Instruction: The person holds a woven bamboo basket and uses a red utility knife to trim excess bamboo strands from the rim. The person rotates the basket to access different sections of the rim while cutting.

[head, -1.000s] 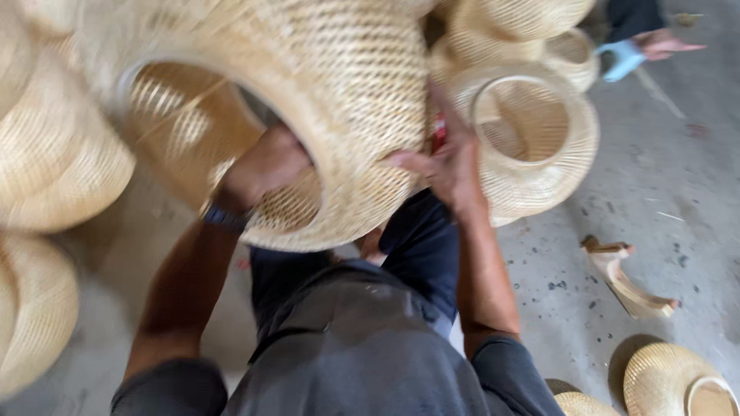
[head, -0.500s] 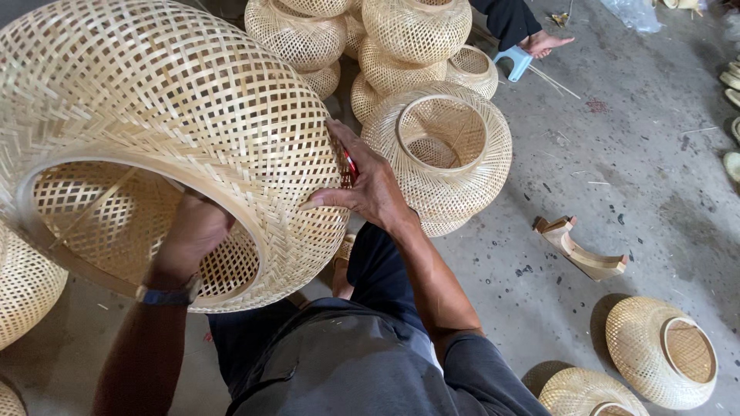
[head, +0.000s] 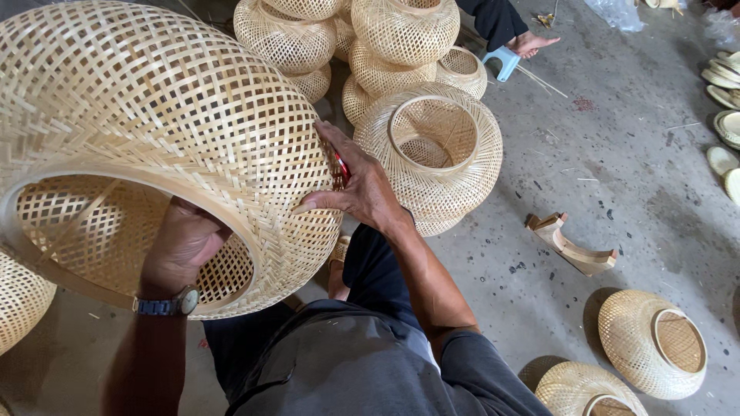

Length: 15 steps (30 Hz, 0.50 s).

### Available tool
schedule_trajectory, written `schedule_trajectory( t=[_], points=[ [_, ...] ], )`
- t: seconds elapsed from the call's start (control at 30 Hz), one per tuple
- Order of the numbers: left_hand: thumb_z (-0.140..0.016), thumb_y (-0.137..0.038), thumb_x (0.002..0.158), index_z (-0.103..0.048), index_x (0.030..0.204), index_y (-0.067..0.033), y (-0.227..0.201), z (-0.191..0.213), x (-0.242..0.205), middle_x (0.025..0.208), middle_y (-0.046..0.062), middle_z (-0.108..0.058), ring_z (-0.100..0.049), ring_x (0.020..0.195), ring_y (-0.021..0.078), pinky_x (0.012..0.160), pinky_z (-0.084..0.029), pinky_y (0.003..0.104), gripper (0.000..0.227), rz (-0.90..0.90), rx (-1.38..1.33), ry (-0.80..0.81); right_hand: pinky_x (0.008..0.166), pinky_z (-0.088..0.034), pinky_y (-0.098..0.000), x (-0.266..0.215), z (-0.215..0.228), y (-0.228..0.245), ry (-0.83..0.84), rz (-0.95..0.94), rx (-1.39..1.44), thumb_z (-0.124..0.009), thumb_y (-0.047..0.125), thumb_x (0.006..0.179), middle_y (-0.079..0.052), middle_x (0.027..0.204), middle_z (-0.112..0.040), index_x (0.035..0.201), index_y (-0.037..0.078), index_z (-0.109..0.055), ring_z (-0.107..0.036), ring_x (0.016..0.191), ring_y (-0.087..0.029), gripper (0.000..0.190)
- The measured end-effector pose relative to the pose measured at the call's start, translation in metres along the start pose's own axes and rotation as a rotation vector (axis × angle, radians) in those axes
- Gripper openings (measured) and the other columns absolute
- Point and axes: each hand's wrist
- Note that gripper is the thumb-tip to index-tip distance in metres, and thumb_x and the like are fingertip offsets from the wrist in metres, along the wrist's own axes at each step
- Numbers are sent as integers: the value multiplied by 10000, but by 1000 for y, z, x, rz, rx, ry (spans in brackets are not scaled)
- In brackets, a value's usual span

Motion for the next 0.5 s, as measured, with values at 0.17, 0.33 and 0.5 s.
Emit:
schedule_trajectory(
  t=[0.17, 0.33, 0.5],
  points=[
    [-664, 144, 1007, -715, 1169, -37, 3, -10, 0, 1179, 126, -717, -695, 1105, 225, 1005, -596, 435, 249, -163, -70, 65, 1251, -395, -514, 1, -1, -2, -5, -9, 57, -910, 411, 656, -180, 1624, -455, 1582, 93, -405, -424, 1525, -366, 1102],
    [-591, 117, 955, -645, 1292, 34, 1, -30, 0, 1266, 133, -690, -693, 1170, 230, 1065, -582, 383, 352, -209, -63, -84, 1175, -397, -507, 0, -6, -3, -19, 58, 54, -925, 337, 707, -197, 1641, -399, 1574, 66, -388, -388, 1524, -378, 1056],
    [-610, 65, 992, -642, 1263, 61, -22, -43, -3, 1257, 180, -702, -707, 1123, 254, 1019, -592, 402, 273, -57, 356, 59, 1067, -530, -472, -5, -1, -2, 1, -68, 227, -910, 367, 721, -225, 1612, -437, 1589, 4, -336, -560, 1423, -345, 1102]
  ],
)
Point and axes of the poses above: each hand's wrist, its own x-axis towards the middle knuckle, its own z-axis out of the back of the hand, y = z × x
